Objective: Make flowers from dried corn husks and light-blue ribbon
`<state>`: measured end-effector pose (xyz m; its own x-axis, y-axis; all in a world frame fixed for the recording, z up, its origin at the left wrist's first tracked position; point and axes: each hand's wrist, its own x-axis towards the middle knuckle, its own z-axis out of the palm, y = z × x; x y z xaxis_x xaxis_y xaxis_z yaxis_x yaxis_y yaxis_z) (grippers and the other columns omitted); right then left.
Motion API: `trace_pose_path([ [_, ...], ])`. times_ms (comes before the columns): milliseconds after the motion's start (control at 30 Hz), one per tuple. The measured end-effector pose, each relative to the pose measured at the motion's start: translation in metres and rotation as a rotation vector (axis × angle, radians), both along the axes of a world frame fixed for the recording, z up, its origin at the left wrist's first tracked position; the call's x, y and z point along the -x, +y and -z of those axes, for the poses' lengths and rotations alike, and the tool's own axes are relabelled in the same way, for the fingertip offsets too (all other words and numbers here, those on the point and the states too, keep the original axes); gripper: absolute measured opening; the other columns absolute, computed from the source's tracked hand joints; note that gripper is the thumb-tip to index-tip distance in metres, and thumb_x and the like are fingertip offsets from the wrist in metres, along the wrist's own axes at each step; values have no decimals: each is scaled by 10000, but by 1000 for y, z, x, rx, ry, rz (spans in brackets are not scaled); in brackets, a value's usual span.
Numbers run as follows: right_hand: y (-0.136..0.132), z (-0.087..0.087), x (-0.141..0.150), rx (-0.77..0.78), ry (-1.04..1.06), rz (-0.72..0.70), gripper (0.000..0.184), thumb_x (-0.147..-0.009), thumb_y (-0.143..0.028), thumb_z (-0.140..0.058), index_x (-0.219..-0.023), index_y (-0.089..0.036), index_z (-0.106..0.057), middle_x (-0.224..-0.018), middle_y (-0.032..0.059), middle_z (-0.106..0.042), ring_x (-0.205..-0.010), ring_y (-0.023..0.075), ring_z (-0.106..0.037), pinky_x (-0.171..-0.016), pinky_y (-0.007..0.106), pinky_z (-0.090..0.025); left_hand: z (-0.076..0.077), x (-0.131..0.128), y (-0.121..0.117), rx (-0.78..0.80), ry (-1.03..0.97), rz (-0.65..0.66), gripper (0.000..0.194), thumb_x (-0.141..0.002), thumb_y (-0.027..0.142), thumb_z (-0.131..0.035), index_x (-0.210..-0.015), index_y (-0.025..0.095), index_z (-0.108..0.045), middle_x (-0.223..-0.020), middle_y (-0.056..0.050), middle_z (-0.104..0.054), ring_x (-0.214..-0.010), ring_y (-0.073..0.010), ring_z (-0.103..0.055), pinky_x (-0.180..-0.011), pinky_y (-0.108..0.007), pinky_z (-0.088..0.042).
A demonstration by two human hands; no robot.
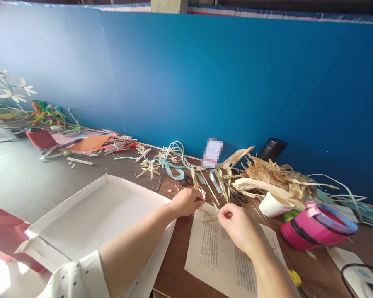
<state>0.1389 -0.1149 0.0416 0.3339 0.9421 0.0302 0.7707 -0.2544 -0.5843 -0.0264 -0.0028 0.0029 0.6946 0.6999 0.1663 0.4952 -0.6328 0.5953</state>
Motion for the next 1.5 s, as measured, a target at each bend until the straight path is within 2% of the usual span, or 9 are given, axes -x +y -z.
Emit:
trace_pose_path([
  [200,30,32,-8,99,-84,-6,79,-644,-222,-604,-567,-242,-609,-580,18,-637,-614,202,-584,-553,278,-347,-2,0,1,14,-38,-65,198,-798,237,-474,-798,188,-666,-870,-48,-685,-848,-175,-604,-767,-253,-445],
  [367,35,41,-13,105,-88,-18,98,-660,-255,-622,-566,-244,-600,-556,13,-631,-611,205,-591,-551,276,-351,1,-1,3,24,-36,-56,188,-790,237,-482,-788,188,-664,-876,-47,-686,-844,-177,-605,-775,-259,-451],
  [600,34,19,-7,-61,65,46,131,-703,-348,-601,-765,-241,-642,-686,26,-689,-582,191,-600,-531,278,-391,4,-3,3,23,-99,-73,171,-779,230,-497,-738,184,-656,-820,-38,-677,-787,-166,-591,-744,-253,-444],
  [767,30,-9,17,-248,168,124,262,-766,-415,-556,-939,-225,-607,-758,31,-687,-579,174,-598,-561,281,-439,-9,0,4,-59,-414,-269,192,-838,250,-473,-791,194,-651,-837,-22,-658,-811,-136,-575,-755,-225,-431],
  [900,31,-1,37,-536,339,181,279,-791,-441,-565,-938,-205,-590,-762,51,-664,-613,168,-592,-570,262,-452,-15,8,11,-54,-488,-452,197,-859,290,-469,-812,200,-638,-839,-19,-643,-788,-126,-563,-754,-226,-430],
  [1000,35,21,40,-671,306,199,275,-822,-429,-553,-957,-191,-575,-805,79,-646,-695,182,-607,-638,270,-472,-13,11,16,-60,-409,-503,197,-858,294,-466,-815,207,-638,-867,-17,-646,-804,-132,-571,-749,-233,-433],
  [1133,40,43,33,-755,284,192,307,-811,-450,-571,-941,-173,-594,-831,98,-658,-707,193,-616,-668,301,-490,-8,12,16,-36,-124,-474,210,-833,277,-455,-803,225,-656,-871,-17,-659,-802,-155,-597,-710,-245,-448],
  [1267,42,51,28,-776,310,157,348,-787,-483,-591,-923,-164,-622,-775,88,-669,-661,189,-619,-613,297,-491,-10,11,9,-36,162,-310,217,-785,258,-465,-791,216,-678,-851,-44,-679,-812,-191,-626,-711,-265,-474],
  [1500,44,55,28,-744,318,111,380,-775,-512,-590,-911,-161,-640,-741,75,-674,-658,184,-631,-617,293,-496,-18,8,-2,-76,413,-144,232,-733,323,-544,-865,194,-685,-953,-91,-685,-910,-265,-639,-777,-367,-514],
])
